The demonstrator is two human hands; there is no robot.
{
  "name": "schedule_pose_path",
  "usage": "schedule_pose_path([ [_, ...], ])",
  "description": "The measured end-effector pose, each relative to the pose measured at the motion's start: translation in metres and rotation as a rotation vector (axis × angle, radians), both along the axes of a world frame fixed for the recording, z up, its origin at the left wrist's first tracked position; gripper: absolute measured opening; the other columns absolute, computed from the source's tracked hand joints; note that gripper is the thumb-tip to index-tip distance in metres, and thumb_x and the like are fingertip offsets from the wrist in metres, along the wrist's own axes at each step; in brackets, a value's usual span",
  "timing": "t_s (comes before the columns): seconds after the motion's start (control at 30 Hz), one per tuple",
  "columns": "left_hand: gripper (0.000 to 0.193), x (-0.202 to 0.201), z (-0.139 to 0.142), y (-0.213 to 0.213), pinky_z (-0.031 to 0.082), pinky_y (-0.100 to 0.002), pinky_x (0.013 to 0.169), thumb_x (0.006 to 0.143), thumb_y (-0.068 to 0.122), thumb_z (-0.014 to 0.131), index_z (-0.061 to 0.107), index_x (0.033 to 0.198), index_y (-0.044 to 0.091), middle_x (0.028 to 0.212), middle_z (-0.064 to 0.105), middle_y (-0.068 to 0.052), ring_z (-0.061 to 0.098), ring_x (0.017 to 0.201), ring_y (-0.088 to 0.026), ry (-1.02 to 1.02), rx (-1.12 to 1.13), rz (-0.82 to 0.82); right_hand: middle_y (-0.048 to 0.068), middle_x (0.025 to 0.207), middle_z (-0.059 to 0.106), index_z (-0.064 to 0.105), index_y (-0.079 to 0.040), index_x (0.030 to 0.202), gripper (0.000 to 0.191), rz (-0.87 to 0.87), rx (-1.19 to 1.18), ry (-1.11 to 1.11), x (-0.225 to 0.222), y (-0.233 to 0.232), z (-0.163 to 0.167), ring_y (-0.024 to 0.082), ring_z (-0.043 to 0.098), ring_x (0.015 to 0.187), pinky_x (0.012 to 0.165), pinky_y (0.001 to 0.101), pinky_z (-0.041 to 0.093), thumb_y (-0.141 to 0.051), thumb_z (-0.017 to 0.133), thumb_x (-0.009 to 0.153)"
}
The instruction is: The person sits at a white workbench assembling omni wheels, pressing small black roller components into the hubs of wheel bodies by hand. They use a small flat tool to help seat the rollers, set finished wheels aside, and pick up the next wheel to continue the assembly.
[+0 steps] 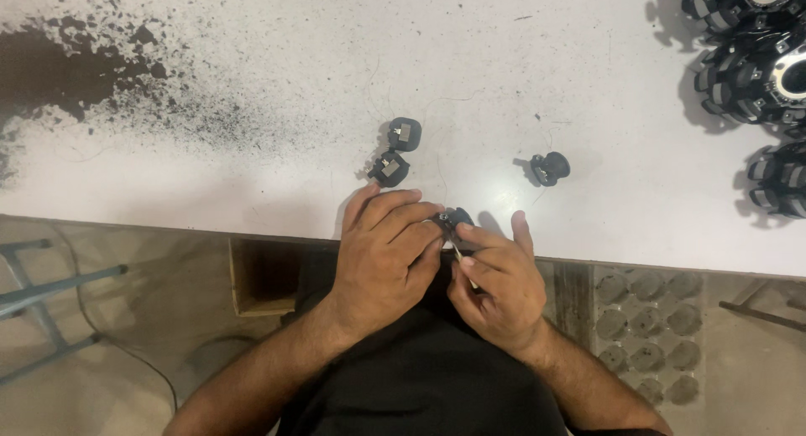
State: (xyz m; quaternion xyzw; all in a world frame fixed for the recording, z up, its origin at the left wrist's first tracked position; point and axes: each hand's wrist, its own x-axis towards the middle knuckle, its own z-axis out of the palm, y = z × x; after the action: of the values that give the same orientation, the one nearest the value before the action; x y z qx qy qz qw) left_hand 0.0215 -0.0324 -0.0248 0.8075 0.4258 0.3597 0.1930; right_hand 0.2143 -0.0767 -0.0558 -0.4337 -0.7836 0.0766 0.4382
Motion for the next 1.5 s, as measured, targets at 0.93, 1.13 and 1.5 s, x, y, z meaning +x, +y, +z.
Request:
schedule_pose_path([
  [0.93,0.027,0.008,0.026,0.014,0.050,-0.043,0.079,0.092,0.018,0.075,0.073,0.112,0.001,0.100,0.063,-0.009,0.058,0.093,-0.025,0.046,-0.037,0.058,0.006,0.107,0.063,0.072,-0.010,0.113,0.033,-0.264,-0.094,-0.158,0.013,0.015,0.045,0.030,0.056,0.129,0.128,0.0623,0.014,-0.002,0.077,0.081],
  [1.13,0.013,0.013,0.025,0.016,0.054,-0.038,0.078,0.088,0.012,0.077,0.073,0.100,0.007,0.101,0.064,-0.007,0.062,0.094,-0.024,-0.096,-0.062,0.020,0.005,0.106,0.063,0.074,-0.009,0.113,0.041,-0.270,-0.152,-0.198,0.001,0.021,0.041,0.030,0.053,0.128,0.122,0.0720,0.011,-0.020,0.087,0.076],
  [1.5,0.022,0.002,0.009,0.009,0.053,-0.041,0.098,0.083,0.008,0.078,0.066,0.102,0.008,0.120,0.060,-0.009,0.061,0.117,-0.030,0.082,0.245,-0.055,0.004,0.106,0.063,0.075,-0.009,0.109,0.038,-0.239,-0.124,-0.151,0.007,0.022,0.031,0.029,0.054,0.127,0.122,0.0737,0.009,-0.023,0.089,0.076],
])
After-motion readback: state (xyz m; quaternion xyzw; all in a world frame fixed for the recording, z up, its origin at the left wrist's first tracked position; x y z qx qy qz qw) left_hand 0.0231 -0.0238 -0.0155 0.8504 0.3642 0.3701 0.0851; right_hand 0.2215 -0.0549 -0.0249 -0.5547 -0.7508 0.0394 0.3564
